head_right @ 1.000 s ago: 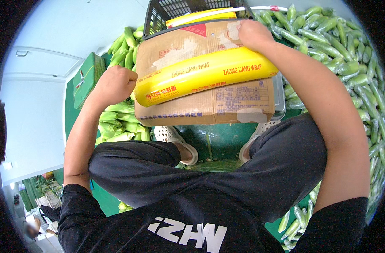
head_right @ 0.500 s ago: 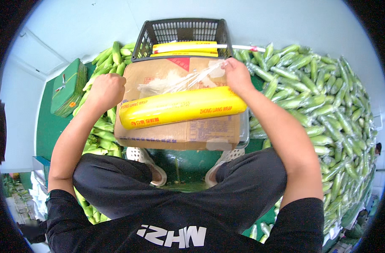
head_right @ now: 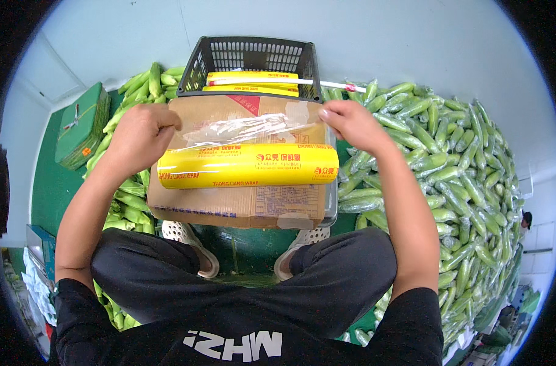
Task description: The person sits on the floor and wraps individual green vegetables in plastic film. They pull a sheet of film from a roll, place a vegetable on it, and wrap it tightly by hand before setting it aside.
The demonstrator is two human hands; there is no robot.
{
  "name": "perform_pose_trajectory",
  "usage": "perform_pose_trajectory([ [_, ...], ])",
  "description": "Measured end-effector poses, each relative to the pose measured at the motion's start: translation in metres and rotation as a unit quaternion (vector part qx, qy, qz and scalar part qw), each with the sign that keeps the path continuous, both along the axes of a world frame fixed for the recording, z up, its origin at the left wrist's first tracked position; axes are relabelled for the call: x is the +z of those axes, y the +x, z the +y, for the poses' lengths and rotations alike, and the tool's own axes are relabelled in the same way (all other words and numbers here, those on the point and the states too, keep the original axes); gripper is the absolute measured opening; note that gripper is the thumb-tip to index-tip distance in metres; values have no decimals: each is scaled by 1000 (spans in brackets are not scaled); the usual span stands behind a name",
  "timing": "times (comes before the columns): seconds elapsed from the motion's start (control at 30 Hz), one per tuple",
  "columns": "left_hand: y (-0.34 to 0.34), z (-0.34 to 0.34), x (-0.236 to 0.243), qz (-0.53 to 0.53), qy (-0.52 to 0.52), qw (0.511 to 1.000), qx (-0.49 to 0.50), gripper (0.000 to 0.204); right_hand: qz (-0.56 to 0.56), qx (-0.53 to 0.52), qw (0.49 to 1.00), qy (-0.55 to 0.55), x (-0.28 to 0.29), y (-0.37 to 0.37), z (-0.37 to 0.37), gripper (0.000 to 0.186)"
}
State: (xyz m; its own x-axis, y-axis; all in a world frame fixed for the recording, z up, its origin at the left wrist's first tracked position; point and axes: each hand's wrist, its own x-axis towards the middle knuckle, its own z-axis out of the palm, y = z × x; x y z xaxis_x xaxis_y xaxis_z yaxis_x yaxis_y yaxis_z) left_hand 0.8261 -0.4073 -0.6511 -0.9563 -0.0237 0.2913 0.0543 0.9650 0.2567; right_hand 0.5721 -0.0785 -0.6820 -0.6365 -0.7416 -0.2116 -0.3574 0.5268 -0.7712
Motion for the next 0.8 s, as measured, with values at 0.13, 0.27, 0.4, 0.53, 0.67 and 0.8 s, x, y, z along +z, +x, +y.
perform_pose_trajectory([
  [0.13,-22,31,4,32,62,996,-63,27,207,80,964,148,92,55,41,16],
  [0.27,-35,56,-68,28,-6,990,-138,76,253,209,943,55,163,164,5,20],
  [0.4,-26,81,-104,-123,-141,968,-169,101,159,531,832,31,190,203,-48,33],
  [0.53,-28,92,-102,-215,-96,958,-165,105,209,393,885,-138,142,229,-31,44],
  [0.67,-38,86,-103,-238,-71,953,-174,101,195,391,896,-83,160,196,-37,40],
  [0.8,-51,84,-100,-274,-44,949,-151,99,126,421,891,-112,139,159,-60,45],
])
